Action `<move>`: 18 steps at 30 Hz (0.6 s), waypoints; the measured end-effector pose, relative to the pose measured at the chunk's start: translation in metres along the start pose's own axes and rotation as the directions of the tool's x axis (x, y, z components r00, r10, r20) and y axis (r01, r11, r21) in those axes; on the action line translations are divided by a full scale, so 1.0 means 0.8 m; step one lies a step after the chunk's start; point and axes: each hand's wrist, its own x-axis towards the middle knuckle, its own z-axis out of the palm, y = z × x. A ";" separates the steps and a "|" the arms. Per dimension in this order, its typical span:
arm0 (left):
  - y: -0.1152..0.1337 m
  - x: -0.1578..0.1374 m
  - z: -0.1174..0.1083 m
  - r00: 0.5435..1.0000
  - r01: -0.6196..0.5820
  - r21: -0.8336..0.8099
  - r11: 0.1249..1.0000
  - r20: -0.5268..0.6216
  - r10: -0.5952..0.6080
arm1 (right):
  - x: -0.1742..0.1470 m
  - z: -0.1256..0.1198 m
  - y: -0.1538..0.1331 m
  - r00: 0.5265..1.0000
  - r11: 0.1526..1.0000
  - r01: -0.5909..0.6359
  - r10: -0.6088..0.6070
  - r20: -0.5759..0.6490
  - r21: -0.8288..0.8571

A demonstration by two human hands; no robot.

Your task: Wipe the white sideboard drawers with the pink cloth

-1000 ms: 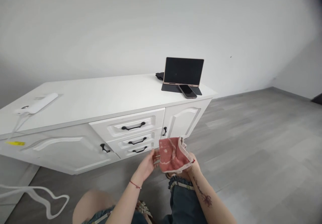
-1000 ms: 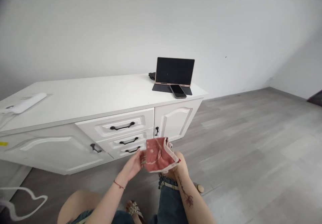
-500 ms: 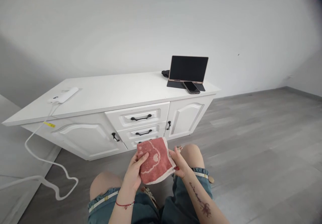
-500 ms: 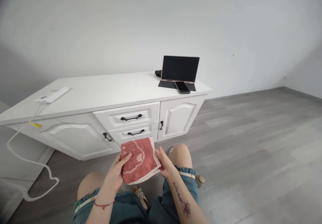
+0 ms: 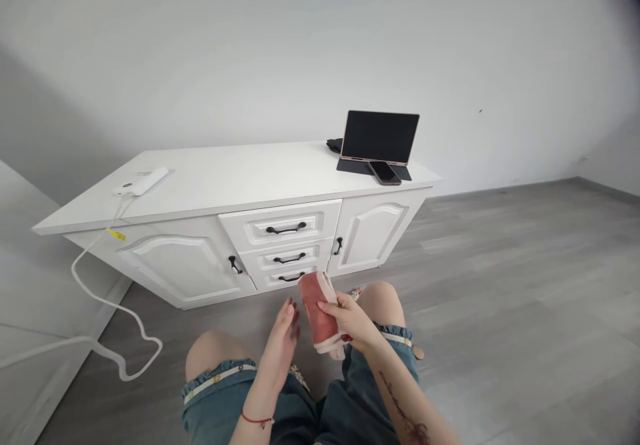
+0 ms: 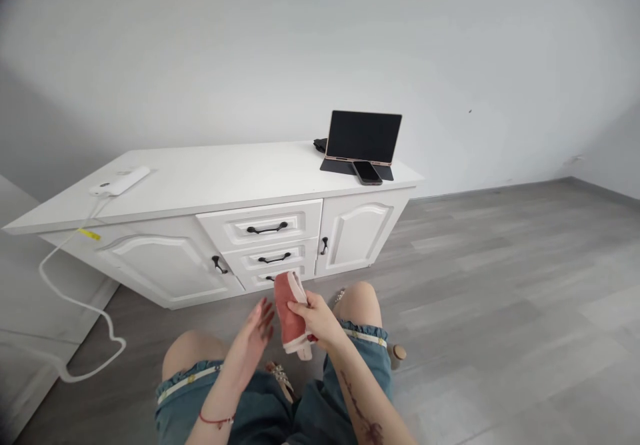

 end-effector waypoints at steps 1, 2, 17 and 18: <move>-0.008 -0.003 0.004 0.995 0.065 -0.042 0.997 0.080 -0.061 | 0.001 0.003 0.003 1.000 1.000 -0.022 0.023 0.013 -0.020; -0.015 -0.007 0.008 0.981 0.111 -0.082 0.990 0.167 -0.096 | 0.002 0.006 0.006 0.999 0.998 -0.040 0.041 0.034 -0.041; -0.053 0.016 -0.018 0.997 -0.008 -0.363 0.932 0.074 0.038 | -0.037 0.085 0.046 0.949 0.588 0.223 -0.313 0.036 -0.777; -0.054 0.018 -0.022 0.997 -0.017 -0.356 0.934 0.069 0.045 | -0.037 0.085 0.045 0.944 0.563 0.252 -0.323 0.071 -0.787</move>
